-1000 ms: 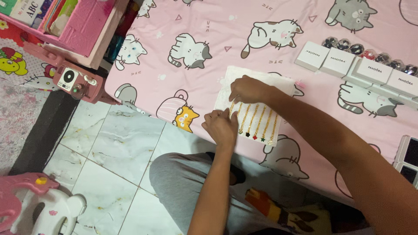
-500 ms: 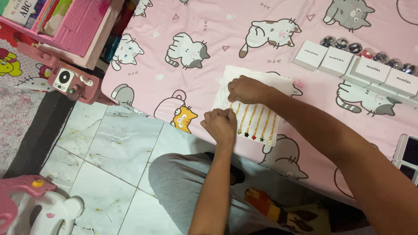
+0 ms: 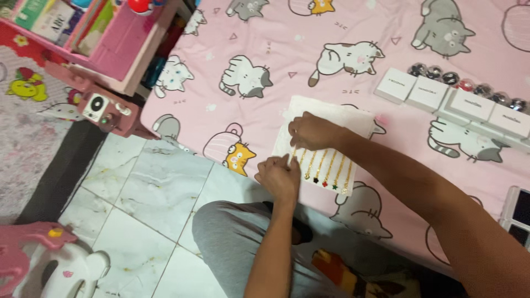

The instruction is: The person sits on a bed and handles several gold bracelets with charms, arranging them on a white cloth. They then open a small white box, place a bracelet inside, close the box, and set it aside. The person continues to handle and arrange the remaining bracelets on the cloth.

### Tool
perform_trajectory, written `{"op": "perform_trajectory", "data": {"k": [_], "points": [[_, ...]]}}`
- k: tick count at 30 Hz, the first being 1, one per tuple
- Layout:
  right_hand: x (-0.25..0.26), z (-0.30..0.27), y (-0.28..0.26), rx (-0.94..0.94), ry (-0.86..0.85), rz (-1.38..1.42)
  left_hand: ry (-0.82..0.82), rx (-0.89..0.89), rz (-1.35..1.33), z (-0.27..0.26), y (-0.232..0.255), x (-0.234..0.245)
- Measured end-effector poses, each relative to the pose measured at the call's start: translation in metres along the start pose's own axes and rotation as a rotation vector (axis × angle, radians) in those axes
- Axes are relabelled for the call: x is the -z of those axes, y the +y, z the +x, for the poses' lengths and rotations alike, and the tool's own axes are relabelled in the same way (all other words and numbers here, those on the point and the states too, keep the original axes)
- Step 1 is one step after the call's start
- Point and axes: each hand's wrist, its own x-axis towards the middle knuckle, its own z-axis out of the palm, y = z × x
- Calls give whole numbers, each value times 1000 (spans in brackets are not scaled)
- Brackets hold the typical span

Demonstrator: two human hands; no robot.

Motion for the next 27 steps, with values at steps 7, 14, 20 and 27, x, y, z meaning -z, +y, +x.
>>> {"op": "perform_trajectory", "data": {"k": [7,14,20,27], "points": [[-6,1,-9,-3,-46,19,-51,52,7,-2,-1,-3],[-14,-3,-7,22,-49,24,-67,66,-7,-5,-1,-4],[-9,-8,27,-127,22,-111,-11,203,-123,-5,-14,5],[-8,-9,28,-157,-73,-49,-80,171,0,-2,-14,19]]}}
